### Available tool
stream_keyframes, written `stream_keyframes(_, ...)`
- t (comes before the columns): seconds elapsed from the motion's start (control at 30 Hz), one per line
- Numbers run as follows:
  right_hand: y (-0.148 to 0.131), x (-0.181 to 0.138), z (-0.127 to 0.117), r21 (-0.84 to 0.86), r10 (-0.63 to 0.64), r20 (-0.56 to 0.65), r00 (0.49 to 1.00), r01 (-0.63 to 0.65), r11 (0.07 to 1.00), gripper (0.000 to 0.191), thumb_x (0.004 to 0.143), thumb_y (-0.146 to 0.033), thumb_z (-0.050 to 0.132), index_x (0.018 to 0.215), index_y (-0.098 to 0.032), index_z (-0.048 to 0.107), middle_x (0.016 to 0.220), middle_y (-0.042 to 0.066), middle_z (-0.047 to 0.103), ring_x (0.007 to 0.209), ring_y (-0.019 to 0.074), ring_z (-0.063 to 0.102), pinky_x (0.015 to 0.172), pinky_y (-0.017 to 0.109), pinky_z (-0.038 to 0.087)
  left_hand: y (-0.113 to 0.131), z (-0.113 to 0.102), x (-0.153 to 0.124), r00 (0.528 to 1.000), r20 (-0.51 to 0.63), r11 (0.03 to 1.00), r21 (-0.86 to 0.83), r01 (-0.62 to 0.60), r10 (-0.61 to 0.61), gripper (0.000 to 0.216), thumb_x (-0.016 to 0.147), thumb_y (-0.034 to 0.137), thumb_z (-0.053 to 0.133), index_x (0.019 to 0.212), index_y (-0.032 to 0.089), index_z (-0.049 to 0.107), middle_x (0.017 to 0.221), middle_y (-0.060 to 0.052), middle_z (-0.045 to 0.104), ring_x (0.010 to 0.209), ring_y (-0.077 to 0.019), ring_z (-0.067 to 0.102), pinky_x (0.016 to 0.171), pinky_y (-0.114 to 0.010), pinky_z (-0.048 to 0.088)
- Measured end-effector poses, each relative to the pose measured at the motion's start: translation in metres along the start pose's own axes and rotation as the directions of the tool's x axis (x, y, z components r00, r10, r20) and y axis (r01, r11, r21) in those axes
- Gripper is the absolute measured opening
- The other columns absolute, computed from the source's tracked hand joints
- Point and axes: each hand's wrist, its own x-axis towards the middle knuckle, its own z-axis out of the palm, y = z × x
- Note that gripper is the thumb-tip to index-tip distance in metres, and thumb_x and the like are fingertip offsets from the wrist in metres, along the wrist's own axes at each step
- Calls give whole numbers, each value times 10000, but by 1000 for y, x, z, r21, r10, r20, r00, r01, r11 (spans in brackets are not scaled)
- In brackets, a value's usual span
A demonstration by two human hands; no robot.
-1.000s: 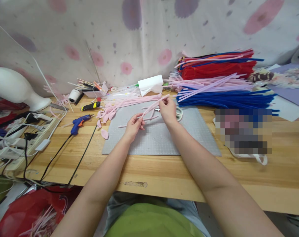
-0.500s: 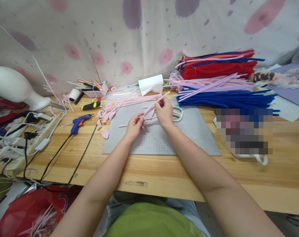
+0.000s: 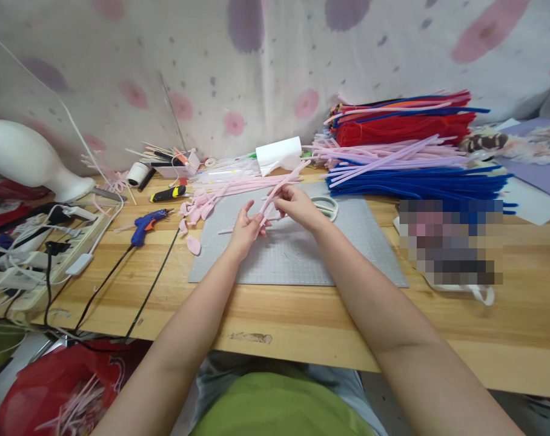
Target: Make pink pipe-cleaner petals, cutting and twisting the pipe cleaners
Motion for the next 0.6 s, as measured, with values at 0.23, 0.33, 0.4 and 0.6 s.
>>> stream_keyframes(0.23,2,-1,-10,-107,20,85,996,-11,994,177,642,-185,570,809,-149,617,610,-15,535,514,76,465,456,202,409,2,0,-3,992,100,997,11,81,-81,343,692,434,614,880,150,573,689,-8,622,493,-70,550,494,-204,450)
stream_keyframes(0.33,4,-2,-7,-206,4,101,995,17,978,240,659,-229,606,887,-160,630,734,17,605,667,121,548,571,235,468,3,2,-4,995,77,998,36,54,-56,316,705,423,602,861,149,596,642,6,607,449,-56,520,477,-194,436)
stream_keyframes(0.4,3,-3,-3,-199,14,128,992,12,980,272,672,-267,621,923,-160,625,807,33,634,739,138,573,649,261,484,3,3,-3,998,49,998,57,37,-40,307,716,413,593,864,145,614,623,8,604,434,-51,508,471,-190,429)
stream_keyframes(0.6,4,1,1,-100,87,57,995,-81,992,263,736,-400,578,760,-140,614,722,44,635,671,123,583,661,265,486,3,2,-3,997,-7,997,31,76,-76,312,733,394,568,877,130,647,781,-66,680,537,-101,591,495,-215,456)
